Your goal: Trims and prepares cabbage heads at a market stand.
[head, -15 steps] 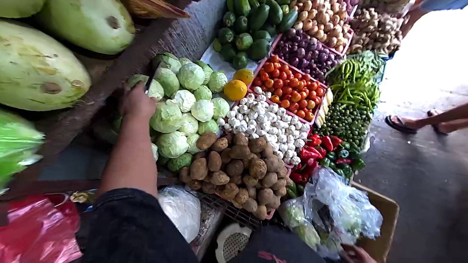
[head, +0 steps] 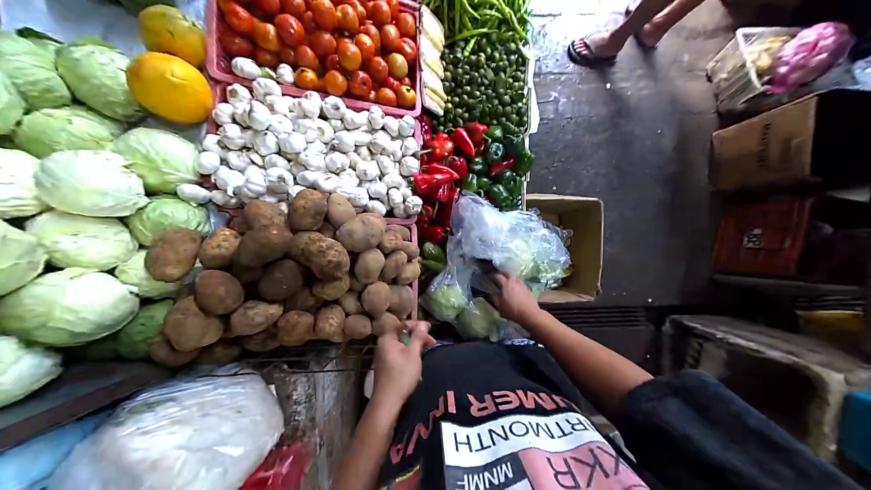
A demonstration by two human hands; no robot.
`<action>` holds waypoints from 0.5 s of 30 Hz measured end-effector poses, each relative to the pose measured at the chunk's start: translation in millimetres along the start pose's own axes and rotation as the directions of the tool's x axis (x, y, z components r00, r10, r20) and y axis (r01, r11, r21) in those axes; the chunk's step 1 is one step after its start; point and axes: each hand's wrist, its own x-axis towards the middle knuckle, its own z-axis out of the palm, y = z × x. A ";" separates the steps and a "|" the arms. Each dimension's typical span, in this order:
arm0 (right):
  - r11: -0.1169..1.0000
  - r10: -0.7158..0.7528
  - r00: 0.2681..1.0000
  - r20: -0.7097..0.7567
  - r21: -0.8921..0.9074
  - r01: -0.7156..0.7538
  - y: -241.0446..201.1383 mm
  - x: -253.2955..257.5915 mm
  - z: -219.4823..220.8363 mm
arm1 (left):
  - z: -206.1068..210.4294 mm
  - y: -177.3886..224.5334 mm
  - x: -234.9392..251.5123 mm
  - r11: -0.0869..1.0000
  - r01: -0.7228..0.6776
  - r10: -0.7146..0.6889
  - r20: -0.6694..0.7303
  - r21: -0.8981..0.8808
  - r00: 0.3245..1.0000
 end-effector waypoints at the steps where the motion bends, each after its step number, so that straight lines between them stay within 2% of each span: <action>1: 0.998 0.061 0.996 -0.066 0.010 -0.061 5.2 1.3 -4.0 | 10.6 -9.6 -7.9 0.998 0.028 -0.029 0.031 0.049 0.999; 3: 0.989 0.150 0.972 -0.183 0.027 -0.147 17.4 -0.8 -9.4 | 20.4 -25.7 -17.3 0.988 0.041 -0.047 0.033 0.147 0.998; 6: 0.963 0.265 0.950 -0.168 0.006 -0.268 19.2 -16.8 -11.6 | 23.0 -43.4 -21.5 0.958 0.051 -0.045 -0.026 0.284 0.999; 8: 0.965 0.251 0.953 -0.169 -0.032 -0.259 13.3 -18.4 -12.9 | 29.8 -46.5 -17.3 0.941 0.062 -0.045 -0.059 0.333 0.997; 9: 0.980 0.180 0.968 -0.176 -0.057 -0.193 9.4 -17.9 -11.8 | 35.5 -47.2 -16.1 0.933 0.067 -0.048 -0.062 0.354 0.997; 11: 0.985 -0.090 0.988 -0.123 -0.159 0.070 4.5 -12.2 -2.6 | 48.9 -48.8 -15.2 0.928 0.064 -0.049 -0.050 0.367 0.998; 13: 0.882 -0.366 0.930 0.038 -0.304 0.360 0.5 1.5 5.1 | 61.2 -46.5 -13.9 0.927 0.046 -0.039 -0.027 0.372 0.999; 14: 0.830 -0.426 0.900 0.090 -0.356 0.429 -1.0 9.2 4.5 | 66.7 -44.8 -14.0 0.925 0.038 -0.036 -0.011 0.378 0.999; 15: 0.821 -0.424 0.902 0.086 -0.385 0.423 -1.1 15.7 0.8 | 71.3 -42.4 -14.5 0.922 0.030 -0.034 0.005 0.387 0.999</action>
